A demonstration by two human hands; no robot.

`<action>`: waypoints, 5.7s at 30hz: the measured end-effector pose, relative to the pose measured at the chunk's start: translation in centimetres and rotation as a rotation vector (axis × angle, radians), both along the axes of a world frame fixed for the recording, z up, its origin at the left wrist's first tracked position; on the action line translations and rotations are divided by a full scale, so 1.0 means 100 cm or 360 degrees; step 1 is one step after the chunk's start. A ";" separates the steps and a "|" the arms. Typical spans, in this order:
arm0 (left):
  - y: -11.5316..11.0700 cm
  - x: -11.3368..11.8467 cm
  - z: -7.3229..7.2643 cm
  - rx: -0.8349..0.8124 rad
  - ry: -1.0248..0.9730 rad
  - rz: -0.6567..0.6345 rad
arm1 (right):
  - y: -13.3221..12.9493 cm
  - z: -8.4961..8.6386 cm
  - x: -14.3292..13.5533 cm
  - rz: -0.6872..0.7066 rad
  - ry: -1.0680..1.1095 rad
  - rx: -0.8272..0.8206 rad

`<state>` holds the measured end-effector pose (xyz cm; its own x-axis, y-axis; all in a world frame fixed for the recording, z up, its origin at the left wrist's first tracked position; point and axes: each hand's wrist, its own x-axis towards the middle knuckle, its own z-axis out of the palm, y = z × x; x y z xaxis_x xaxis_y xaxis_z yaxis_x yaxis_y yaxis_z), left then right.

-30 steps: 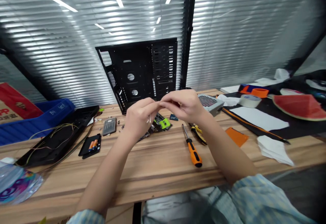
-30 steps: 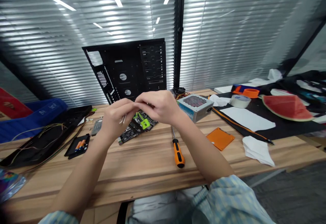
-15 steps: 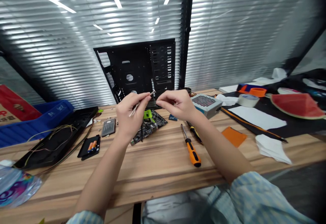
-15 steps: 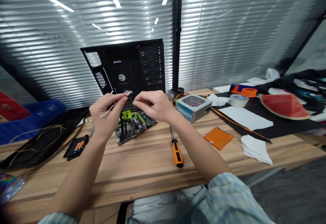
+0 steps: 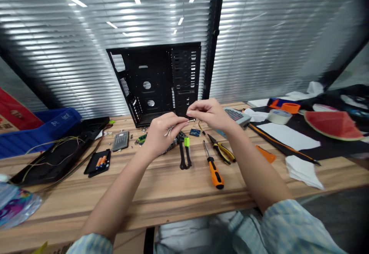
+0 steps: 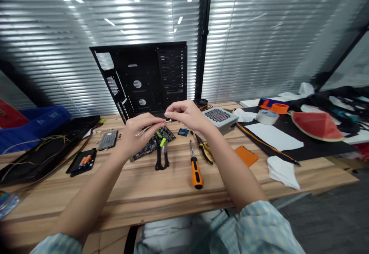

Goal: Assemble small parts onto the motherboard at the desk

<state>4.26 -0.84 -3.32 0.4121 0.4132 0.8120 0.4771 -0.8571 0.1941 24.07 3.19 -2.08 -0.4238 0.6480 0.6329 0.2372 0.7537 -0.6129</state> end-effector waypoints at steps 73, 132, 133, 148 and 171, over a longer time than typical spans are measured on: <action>0.035 0.054 -0.074 0.0139 0.0615 0.0563 | 0.032 -0.111 0.041 -0.0113 0.0335 -0.0409; 0.038 0.058 -0.078 0.0574 0.0498 0.0534 | 0.025 -0.094 0.046 0.0201 0.0943 -0.1473; 0.039 0.057 -0.078 0.0577 0.0486 0.0549 | 0.025 -0.094 0.046 0.0207 0.0929 -0.1477; 0.040 0.054 -0.076 0.0453 0.0305 0.0596 | 0.015 -0.096 0.039 0.0197 0.0522 -0.1273; 0.039 0.053 -0.074 0.0527 0.0194 0.0633 | 0.016 -0.100 0.039 0.0161 0.0376 -0.1293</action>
<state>9.59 3.05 -10.68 0.3755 0.2867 0.8814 0.7799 -0.6115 -0.1333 28.00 4.82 -12.04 -0.4193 0.9054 0.0671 -0.0099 0.0694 -0.9975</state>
